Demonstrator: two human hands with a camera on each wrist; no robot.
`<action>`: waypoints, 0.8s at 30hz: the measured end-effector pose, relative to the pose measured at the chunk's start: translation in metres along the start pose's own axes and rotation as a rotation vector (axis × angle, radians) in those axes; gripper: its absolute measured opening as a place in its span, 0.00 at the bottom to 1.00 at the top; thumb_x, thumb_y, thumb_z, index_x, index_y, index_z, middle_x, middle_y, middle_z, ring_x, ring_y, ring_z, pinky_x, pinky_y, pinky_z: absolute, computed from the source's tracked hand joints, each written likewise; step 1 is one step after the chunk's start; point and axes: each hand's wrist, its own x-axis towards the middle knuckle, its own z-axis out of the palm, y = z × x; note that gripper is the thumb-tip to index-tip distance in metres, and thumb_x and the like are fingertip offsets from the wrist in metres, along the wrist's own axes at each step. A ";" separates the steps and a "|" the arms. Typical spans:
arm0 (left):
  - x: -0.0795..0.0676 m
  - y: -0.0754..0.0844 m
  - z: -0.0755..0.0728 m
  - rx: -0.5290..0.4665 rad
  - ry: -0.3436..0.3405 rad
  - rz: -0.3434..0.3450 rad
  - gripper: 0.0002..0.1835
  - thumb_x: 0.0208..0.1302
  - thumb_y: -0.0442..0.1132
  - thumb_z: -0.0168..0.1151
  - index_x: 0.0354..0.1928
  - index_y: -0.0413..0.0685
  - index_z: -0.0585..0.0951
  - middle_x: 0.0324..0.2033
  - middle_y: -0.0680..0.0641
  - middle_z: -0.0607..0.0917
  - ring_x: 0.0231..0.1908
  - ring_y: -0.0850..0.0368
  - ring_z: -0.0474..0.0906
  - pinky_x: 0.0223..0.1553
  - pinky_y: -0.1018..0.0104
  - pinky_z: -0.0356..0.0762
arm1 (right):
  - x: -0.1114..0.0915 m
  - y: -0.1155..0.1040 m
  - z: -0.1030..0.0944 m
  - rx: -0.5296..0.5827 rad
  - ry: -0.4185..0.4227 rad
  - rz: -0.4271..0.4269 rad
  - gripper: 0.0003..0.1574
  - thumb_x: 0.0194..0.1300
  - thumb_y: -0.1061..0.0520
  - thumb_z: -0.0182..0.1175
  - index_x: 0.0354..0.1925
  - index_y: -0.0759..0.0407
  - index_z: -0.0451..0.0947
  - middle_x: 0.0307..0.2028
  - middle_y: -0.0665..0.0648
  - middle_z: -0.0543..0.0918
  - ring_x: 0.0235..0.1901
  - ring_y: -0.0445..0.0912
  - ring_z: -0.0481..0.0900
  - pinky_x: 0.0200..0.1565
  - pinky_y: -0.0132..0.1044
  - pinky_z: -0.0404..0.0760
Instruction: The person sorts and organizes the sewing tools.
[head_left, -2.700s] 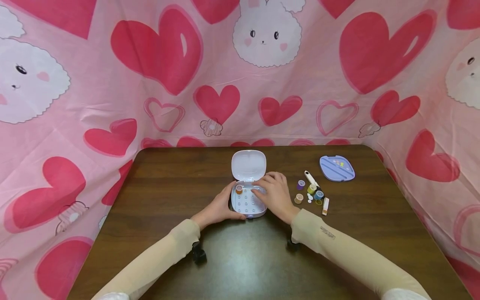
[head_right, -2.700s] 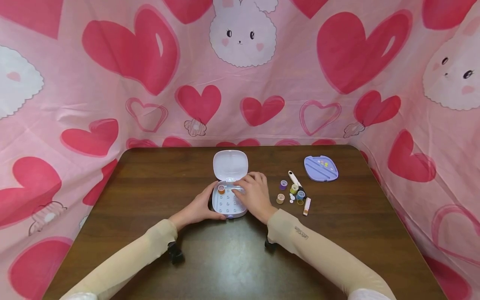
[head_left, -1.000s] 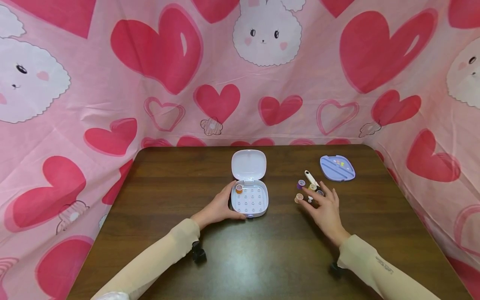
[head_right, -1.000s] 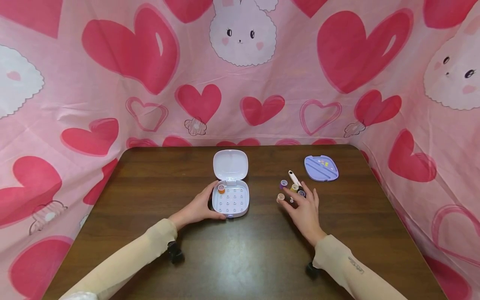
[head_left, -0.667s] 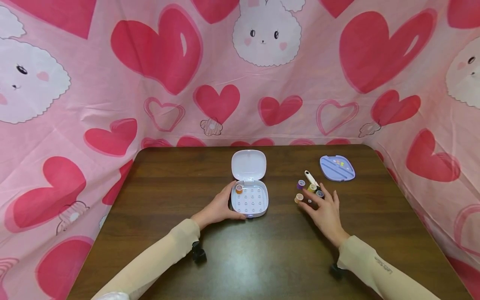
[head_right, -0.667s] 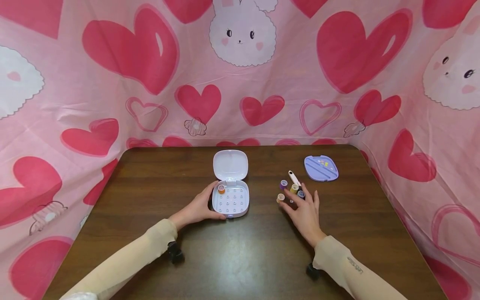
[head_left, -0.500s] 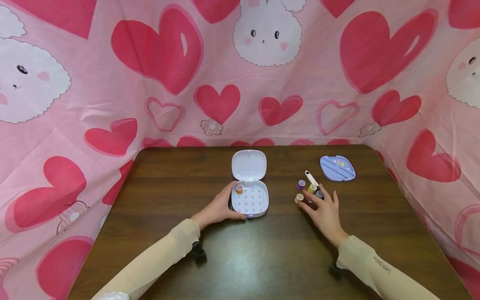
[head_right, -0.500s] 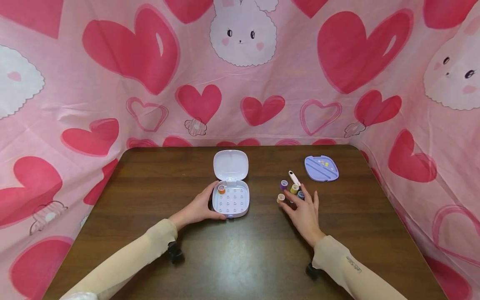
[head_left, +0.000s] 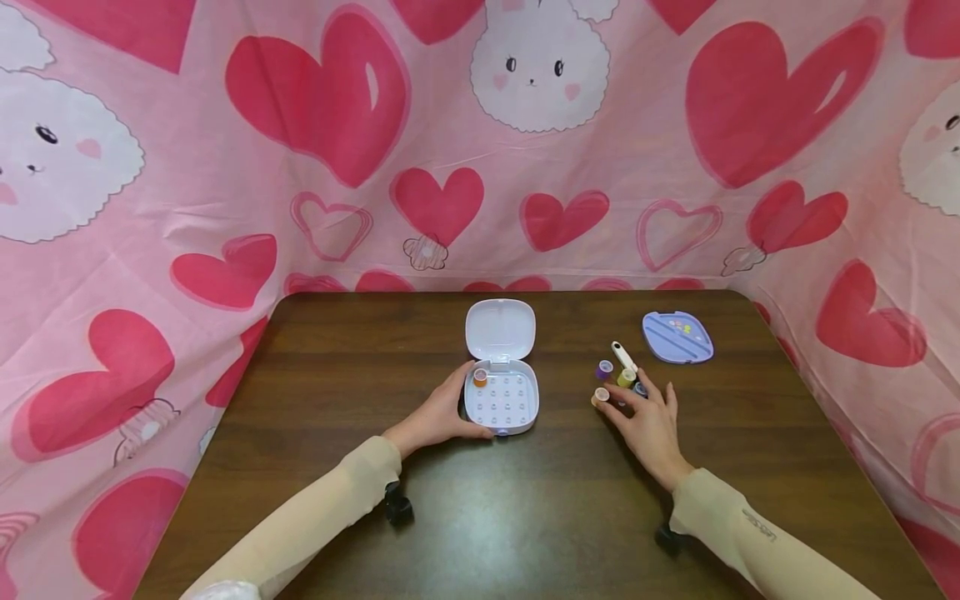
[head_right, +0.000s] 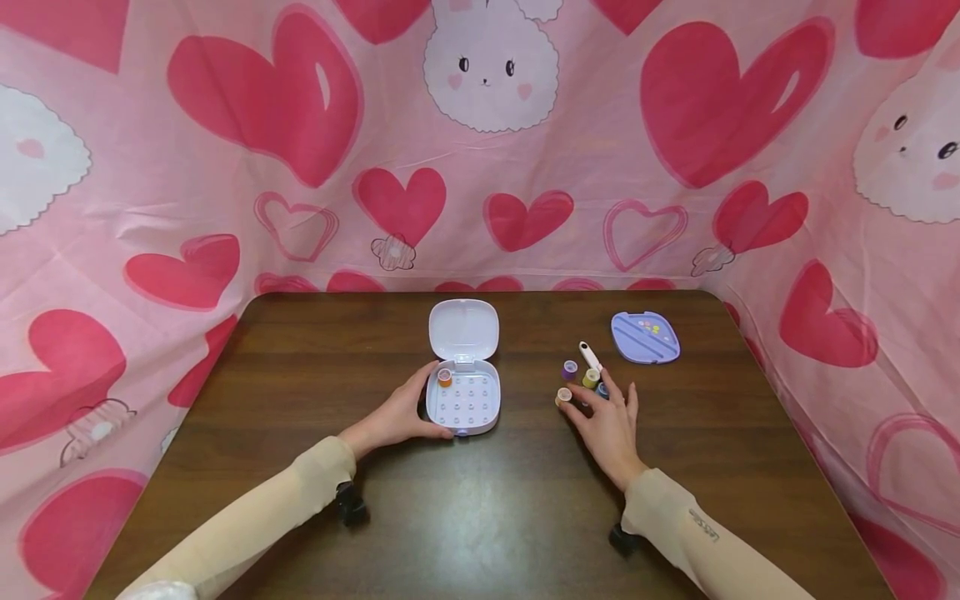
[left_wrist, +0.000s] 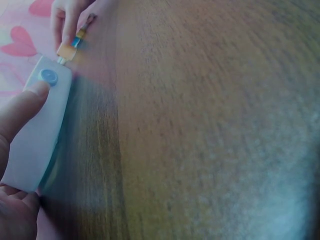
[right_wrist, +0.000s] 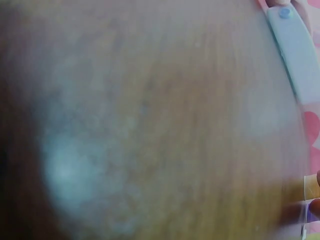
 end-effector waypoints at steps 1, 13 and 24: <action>0.000 0.000 0.000 0.003 0.001 0.001 0.68 0.48 0.54 0.86 0.82 0.46 0.49 0.77 0.41 0.61 0.74 0.45 0.62 0.76 0.44 0.58 | 0.000 0.000 0.000 -0.001 0.000 -0.001 0.23 0.60 0.54 0.77 0.52 0.62 0.89 0.46 0.66 0.90 0.72 0.72 0.63 0.71 0.77 0.39; -0.001 0.002 -0.001 0.013 -0.001 -0.004 0.68 0.48 0.54 0.86 0.82 0.45 0.49 0.77 0.41 0.61 0.74 0.45 0.62 0.76 0.45 0.58 | 0.001 0.004 0.001 0.002 0.030 -0.003 0.20 0.60 0.54 0.78 0.48 0.61 0.90 0.42 0.65 0.91 0.71 0.72 0.65 0.70 0.78 0.38; 0.000 0.001 0.000 0.013 0.003 -0.005 0.68 0.48 0.54 0.86 0.82 0.45 0.49 0.77 0.41 0.61 0.74 0.45 0.62 0.76 0.45 0.58 | 0.003 -0.001 -0.003 -0.006 0.051 -0.021 0.17 0.59 0.55 0.78 0.46 0.60 0.91 0.37 0.64 0.91 0.71 0.71 0.66 0.70 0.77 0.39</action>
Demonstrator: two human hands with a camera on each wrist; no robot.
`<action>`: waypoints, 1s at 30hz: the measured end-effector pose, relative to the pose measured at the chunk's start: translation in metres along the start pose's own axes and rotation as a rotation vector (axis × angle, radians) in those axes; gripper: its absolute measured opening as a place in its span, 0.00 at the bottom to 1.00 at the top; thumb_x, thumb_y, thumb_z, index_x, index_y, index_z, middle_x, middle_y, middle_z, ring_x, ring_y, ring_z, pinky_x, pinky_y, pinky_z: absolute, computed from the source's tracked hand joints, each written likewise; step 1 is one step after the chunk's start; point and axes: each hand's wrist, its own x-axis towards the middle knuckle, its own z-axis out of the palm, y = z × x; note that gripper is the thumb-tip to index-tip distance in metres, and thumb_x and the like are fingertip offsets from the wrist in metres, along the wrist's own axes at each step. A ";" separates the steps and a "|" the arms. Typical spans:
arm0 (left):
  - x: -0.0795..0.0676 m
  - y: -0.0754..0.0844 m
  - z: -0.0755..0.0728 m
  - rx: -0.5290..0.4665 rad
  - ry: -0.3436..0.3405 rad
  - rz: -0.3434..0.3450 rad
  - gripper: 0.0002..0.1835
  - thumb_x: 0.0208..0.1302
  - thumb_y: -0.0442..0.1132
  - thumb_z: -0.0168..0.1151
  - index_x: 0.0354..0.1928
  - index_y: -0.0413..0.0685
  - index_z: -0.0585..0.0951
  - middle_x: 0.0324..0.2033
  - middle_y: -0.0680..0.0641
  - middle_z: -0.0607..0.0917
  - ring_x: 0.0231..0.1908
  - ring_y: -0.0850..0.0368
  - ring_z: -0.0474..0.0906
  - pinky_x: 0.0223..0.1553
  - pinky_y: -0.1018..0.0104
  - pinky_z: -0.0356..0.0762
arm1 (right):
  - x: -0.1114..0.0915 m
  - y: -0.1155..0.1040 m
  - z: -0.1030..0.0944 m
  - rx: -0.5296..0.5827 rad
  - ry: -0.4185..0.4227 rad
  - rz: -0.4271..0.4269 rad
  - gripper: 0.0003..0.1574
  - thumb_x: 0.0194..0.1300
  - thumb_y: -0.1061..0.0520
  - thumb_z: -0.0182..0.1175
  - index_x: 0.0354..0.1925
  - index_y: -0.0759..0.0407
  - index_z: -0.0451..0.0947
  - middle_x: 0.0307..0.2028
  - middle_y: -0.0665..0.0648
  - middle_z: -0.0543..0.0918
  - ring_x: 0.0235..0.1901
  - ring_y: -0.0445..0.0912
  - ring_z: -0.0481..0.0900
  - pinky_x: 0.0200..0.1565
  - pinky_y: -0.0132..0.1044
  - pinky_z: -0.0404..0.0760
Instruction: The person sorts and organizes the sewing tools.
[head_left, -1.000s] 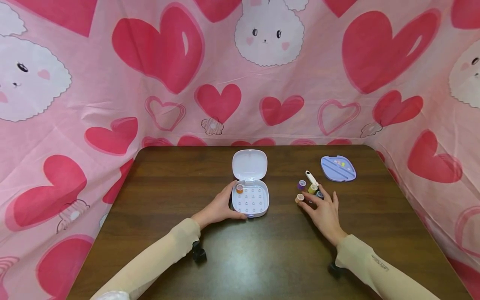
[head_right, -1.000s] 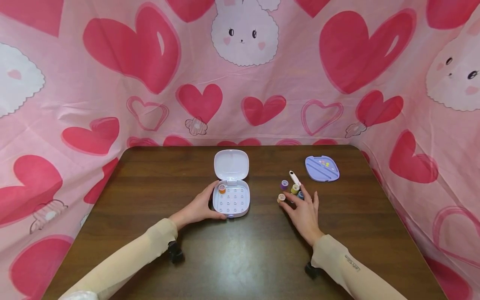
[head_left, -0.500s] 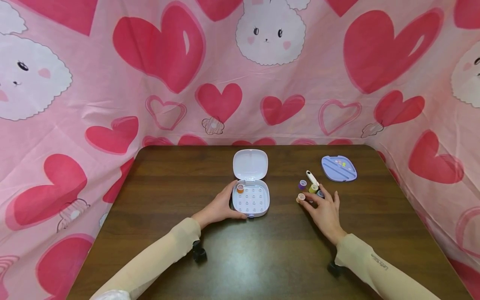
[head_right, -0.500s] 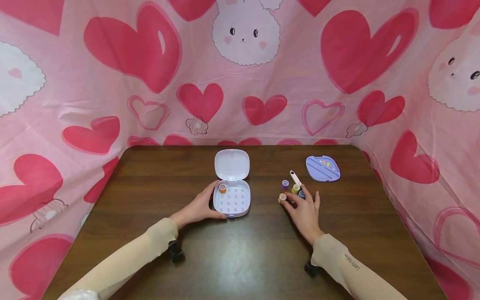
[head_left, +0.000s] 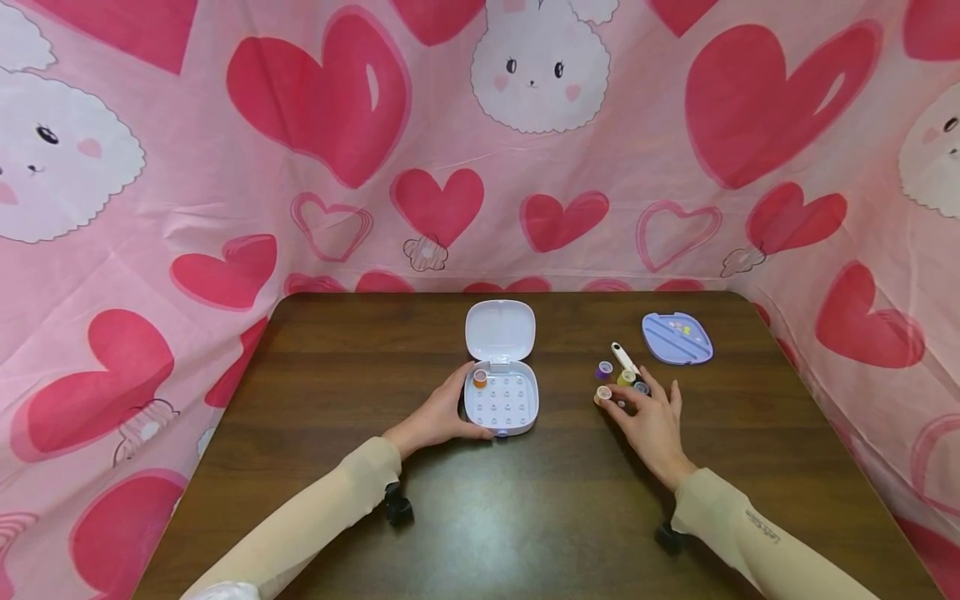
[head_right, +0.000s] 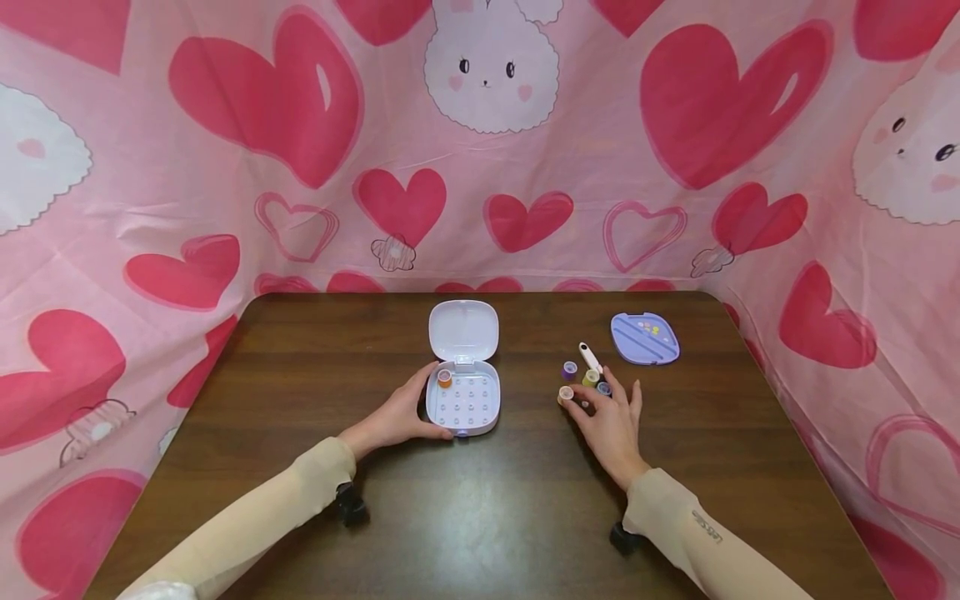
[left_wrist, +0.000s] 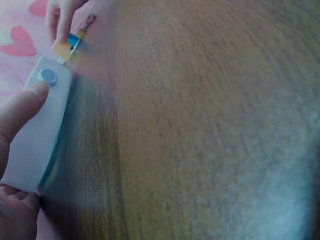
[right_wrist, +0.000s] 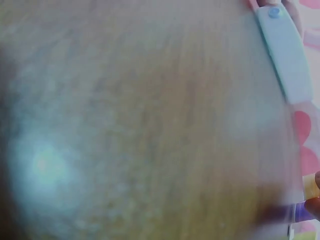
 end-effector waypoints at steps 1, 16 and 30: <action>0.000 0.000 0.000 0.000 0.001 0.001 0.68 0.48 0.54 0.86 0.82 0.45 0.49 0.77 0.41 0.61 0.74 0.45 0.62 0.76 0.45 0.58 | 0.000 -0.001 -0.001 0.001 0.000 0.002 0.17 0.59 0.55 0.78 0.46 0.60 0.91 0.37 0.64 0.91 0.71 0.71 0.66 0.70 0.77 0.39; 0.000 0.000 0.000 0.000 0.003 0.006 0.68 0.47 0.53 0.86 0.82 0.45 0.50 0.77 0.40 0.61 0.74 0.44 0.62 0.76 0.45 0.58 | 0.005 -0.010 -0.001 -0.013 0.056 -0.068 0.17 0.54 0.55 0.81 0.42 0.59 0.92 0.34 0.64 0.91 0.68 0.69 0.70 0.69 0.78 0.41; -0.001 0.000 0.000 0.002 0.002 0.008 0.68 0.48 0.53 0.86 0.82 0.44 0.49 0.78 0.40 0.61 0.74 0.44 0.61 0.76 0.45 0.58 | 0.014 -0.027 0.003 0.031 0.007 -0.077 0.17 0.54 0.56 0.81 0.42 0.60 0.92 0.38 0.65 0.91 0.69 0.68 0.69 0.71 0.76 0.40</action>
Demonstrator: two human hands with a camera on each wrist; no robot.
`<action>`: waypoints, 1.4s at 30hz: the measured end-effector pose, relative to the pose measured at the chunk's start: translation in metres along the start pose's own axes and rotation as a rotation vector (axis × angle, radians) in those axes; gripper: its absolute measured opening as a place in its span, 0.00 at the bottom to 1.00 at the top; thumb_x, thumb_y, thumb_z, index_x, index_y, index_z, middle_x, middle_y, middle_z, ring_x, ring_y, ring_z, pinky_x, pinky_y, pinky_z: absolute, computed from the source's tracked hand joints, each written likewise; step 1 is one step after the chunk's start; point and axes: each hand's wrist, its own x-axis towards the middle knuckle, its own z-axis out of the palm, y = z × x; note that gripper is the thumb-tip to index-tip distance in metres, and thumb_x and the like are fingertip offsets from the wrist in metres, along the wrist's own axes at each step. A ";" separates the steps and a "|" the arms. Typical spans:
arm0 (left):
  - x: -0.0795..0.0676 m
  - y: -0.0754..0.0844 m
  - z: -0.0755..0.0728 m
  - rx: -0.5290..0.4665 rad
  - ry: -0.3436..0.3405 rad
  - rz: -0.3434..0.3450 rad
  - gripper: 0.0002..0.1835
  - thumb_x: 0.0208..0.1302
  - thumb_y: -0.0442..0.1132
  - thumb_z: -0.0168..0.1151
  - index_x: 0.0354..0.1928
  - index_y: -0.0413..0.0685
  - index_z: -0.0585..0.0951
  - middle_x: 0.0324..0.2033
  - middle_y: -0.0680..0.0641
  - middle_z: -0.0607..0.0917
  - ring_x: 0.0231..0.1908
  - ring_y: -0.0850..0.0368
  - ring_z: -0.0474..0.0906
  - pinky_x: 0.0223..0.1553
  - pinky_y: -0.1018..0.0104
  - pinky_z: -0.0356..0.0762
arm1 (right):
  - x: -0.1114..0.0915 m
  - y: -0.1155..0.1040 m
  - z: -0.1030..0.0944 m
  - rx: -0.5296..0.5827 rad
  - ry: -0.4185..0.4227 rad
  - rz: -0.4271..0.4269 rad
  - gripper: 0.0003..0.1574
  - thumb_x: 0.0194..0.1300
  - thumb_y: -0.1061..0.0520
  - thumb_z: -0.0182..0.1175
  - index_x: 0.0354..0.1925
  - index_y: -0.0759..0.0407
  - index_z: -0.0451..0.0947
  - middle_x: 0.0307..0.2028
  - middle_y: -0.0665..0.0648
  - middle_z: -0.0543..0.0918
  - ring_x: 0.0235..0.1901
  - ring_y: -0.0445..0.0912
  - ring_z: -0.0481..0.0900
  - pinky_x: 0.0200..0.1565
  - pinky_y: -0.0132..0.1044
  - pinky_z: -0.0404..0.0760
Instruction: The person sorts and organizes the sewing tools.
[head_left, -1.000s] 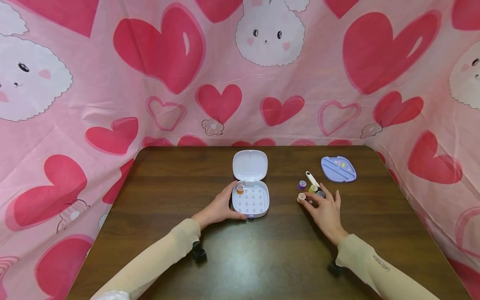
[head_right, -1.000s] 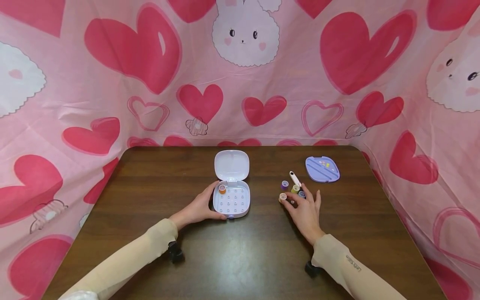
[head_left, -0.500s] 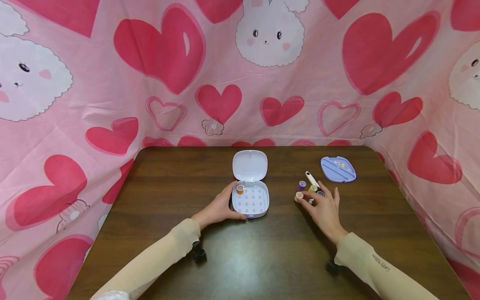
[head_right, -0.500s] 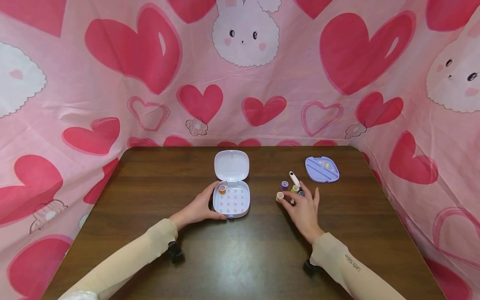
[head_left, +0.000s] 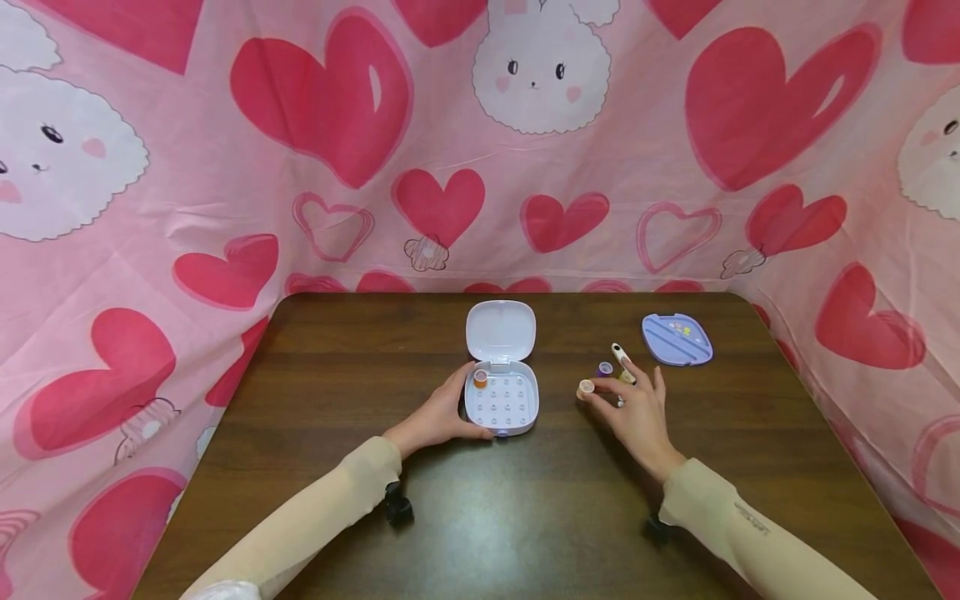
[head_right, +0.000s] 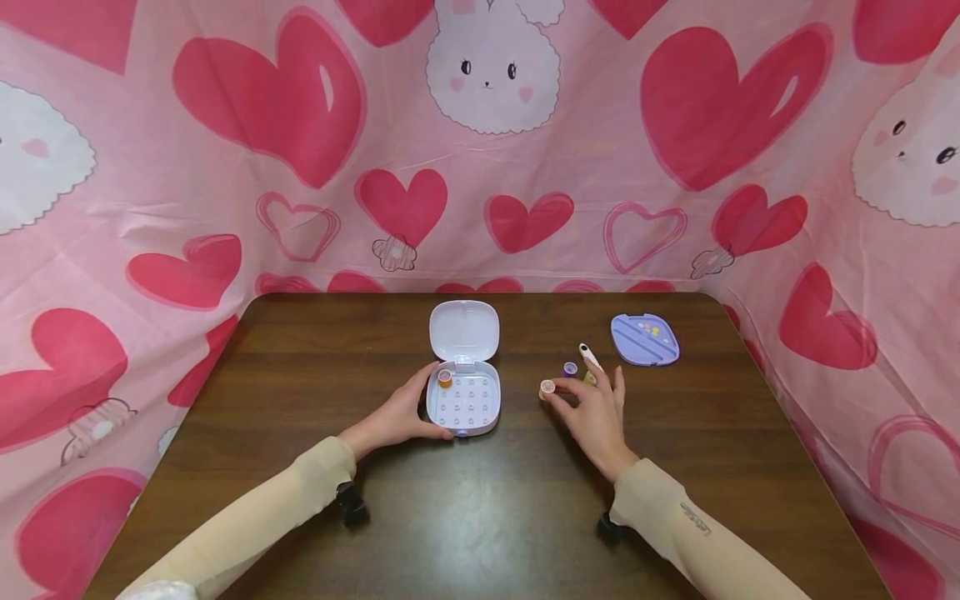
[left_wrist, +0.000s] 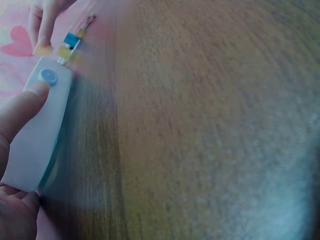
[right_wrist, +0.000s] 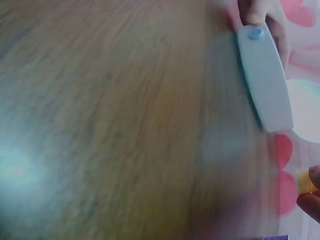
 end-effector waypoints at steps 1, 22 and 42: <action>0.000 0.000 0.000 0.000 -0.002 -0.001 0.68 0.48 0.54 0.86 0.82 0.44 0.49 0.78 0.40 0.60 0.74 0.44 0.61 0.76 0.45 0.58 | 0.001 -0.002 0.001 0.003 -0.002 -0.004 0.17 0.54 0.56 0.81 0.42 0.60 0.92 0.38 0.65 0.91 0.68 0.68 0.69 0.71 0.76 0.40; 0.001 0.000 -0.001 0.002 0.011 0.027 0.68 0.47 0.52 0.87 0.82 0.45 0.50 0.77 0.41 0.62 0.73 0.46 0.62 0.76 0.46 0.59 | 0.019 -0.033 0.020 0.057 -0.091 -0.033 0.18 0.58 0.52 0.79 0.46 0.57 0.91 0.40 0.57 0.92 0.58 0.60 0.77 0.72 0.69 0.45; 0.000 -0.001 0.000 0.001 0.018 0.036 0.68 0.47 0.51 0.87 0.82 0.45 0.51 0.76 0.41 0.64 0.73 0.47 0.64 0.75 0.47 0.61 | 0.032 -0.057 0.043 0.075 -0.123 -0.105 0.16 0.61 0.52 0.77 0.47 0.55 0.91 0.41 0.55 0.92 0.60 0.59 0.77 0.73 0.70 0.48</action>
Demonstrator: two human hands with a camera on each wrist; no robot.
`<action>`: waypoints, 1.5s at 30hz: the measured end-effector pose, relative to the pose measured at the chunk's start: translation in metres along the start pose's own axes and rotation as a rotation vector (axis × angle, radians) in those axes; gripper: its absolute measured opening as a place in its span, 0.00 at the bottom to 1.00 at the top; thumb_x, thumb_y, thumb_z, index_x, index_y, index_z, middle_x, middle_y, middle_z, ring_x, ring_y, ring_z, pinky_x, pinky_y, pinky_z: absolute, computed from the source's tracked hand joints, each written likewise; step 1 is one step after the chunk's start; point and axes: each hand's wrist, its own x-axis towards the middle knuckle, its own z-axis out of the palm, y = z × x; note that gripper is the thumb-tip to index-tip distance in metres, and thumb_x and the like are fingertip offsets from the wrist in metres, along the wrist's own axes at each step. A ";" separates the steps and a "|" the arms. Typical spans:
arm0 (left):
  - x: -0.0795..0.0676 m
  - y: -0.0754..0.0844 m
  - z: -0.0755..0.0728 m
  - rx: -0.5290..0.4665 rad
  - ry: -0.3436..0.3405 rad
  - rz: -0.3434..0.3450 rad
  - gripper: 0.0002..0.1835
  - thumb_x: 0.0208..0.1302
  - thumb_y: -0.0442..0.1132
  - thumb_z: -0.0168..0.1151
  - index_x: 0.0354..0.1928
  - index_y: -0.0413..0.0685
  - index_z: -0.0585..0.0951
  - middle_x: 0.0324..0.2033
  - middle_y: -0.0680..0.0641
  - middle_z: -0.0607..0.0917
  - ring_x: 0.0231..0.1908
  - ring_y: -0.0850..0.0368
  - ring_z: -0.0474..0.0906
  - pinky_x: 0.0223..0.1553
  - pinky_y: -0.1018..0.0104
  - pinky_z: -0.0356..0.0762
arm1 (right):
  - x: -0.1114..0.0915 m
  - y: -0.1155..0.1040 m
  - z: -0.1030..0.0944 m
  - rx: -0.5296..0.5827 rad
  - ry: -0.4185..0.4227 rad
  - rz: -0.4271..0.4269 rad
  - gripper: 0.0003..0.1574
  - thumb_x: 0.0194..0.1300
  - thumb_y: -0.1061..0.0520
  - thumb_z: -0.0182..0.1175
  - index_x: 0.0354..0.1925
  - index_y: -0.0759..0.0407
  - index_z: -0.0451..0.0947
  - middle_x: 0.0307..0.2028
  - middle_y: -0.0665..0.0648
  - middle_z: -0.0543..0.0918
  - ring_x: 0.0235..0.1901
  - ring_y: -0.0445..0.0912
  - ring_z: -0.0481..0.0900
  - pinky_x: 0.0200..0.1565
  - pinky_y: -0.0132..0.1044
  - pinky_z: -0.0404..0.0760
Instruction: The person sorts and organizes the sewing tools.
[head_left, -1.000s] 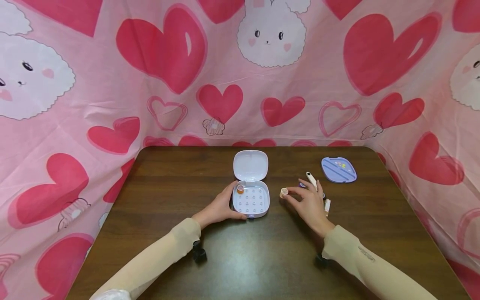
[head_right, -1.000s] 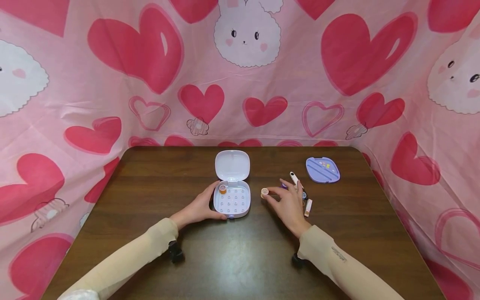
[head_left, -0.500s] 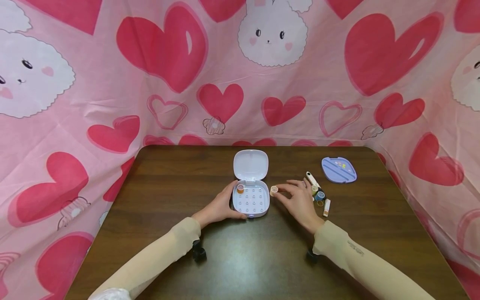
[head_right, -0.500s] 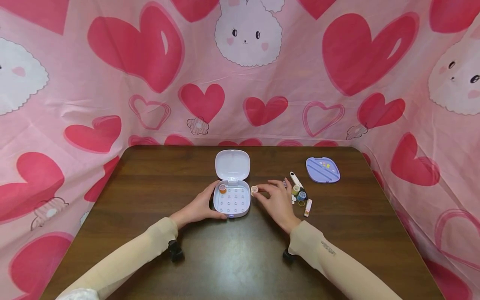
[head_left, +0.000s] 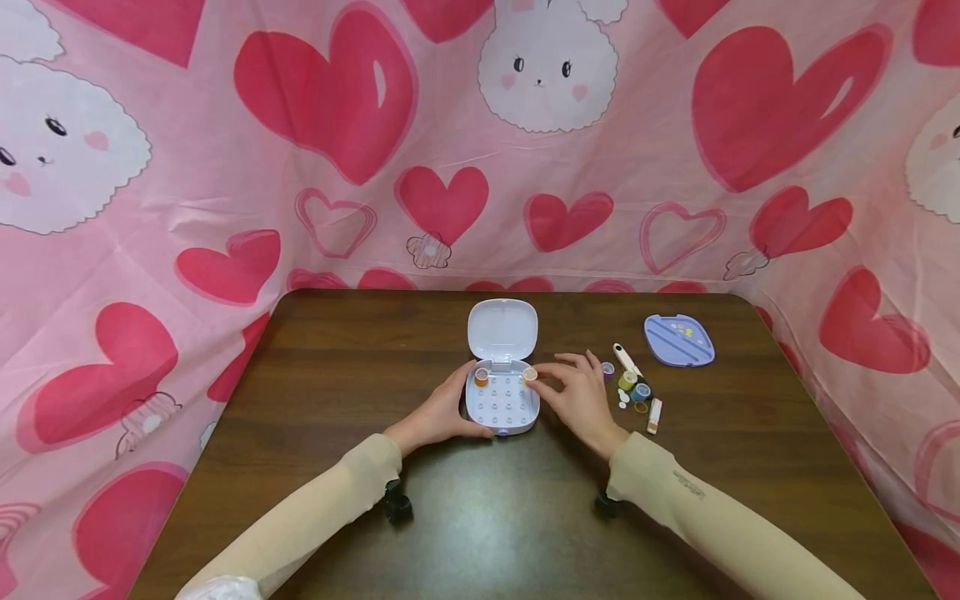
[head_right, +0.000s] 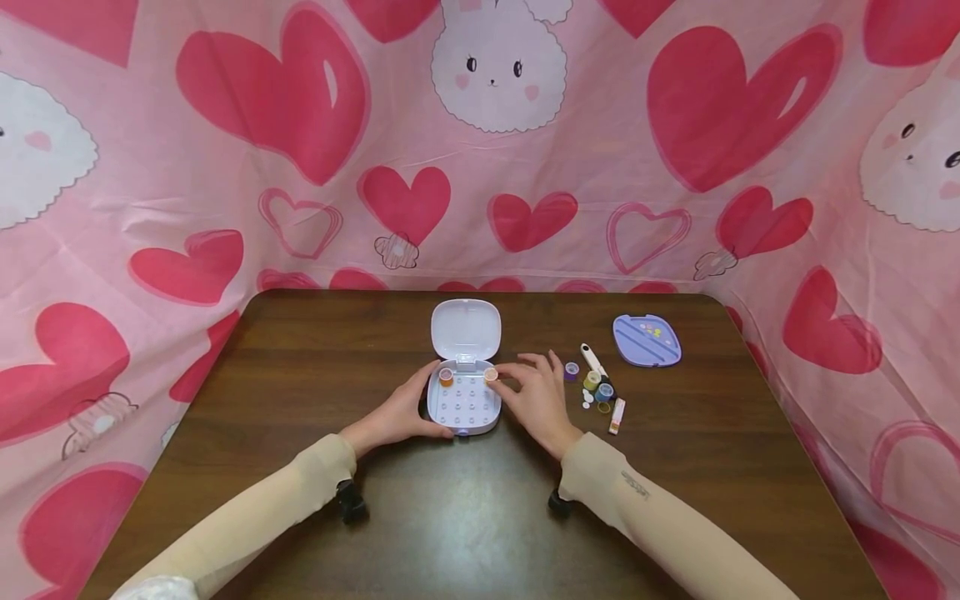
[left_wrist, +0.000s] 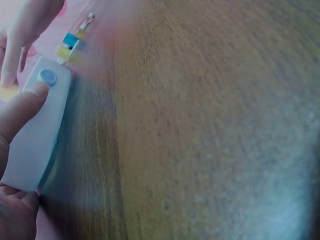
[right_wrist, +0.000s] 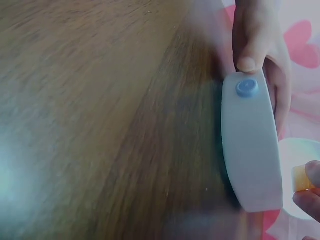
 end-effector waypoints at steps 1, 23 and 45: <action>0.000 0.000 0.000 -0.001 -0.001 0.000 0.68 0.47 0.51 0.87 0.82 0.45 0.51 0.76 0.41 0.64 0.72 0.47 0.64 0.75 0.47 0.61 | 0.001 -0.001 0.001 -0.002 -0.002 -0.002 0.16 0.62 0.52 0.77 0.47 0.55 0.91 0.41 0.55 0.92 0.60 0.59 0.77 0.73 0.70 0.49; 0.000 0.000 -0.002 -0.012 -0.009 0.018 0.66 0.48 0.51 0.86 0.82 0.46 0.52 0.75 0.42 0.65 0.70 0.48 0.66 0.74 0.47 0.63 | 0.013 -0.014 0.023 -0.001 -0.014 -0.029 0.17 0.61 0.51 0.78 0.46 0.56 0.92 0.41 0.54 0.92 0.58 0.60 0.78 0.71 0.72 0.52; 0.000 0.001 -0.003 -0.017 -0.003 0.018 0.66 0.48 0.50 0.86 0.81 0.42 0.51 0.75 0.39 0.64 0.71 0.45 0.66 0.73 0.45 0.64 | 0.019 -0.019 0.041 -0.035 -0.054 0.030 0.15 0.62 0.50 0.76 0.45 0.54 0.92 0.38 0.52 0.92 0.60 0.59 0.74 0.73 0.71 0.46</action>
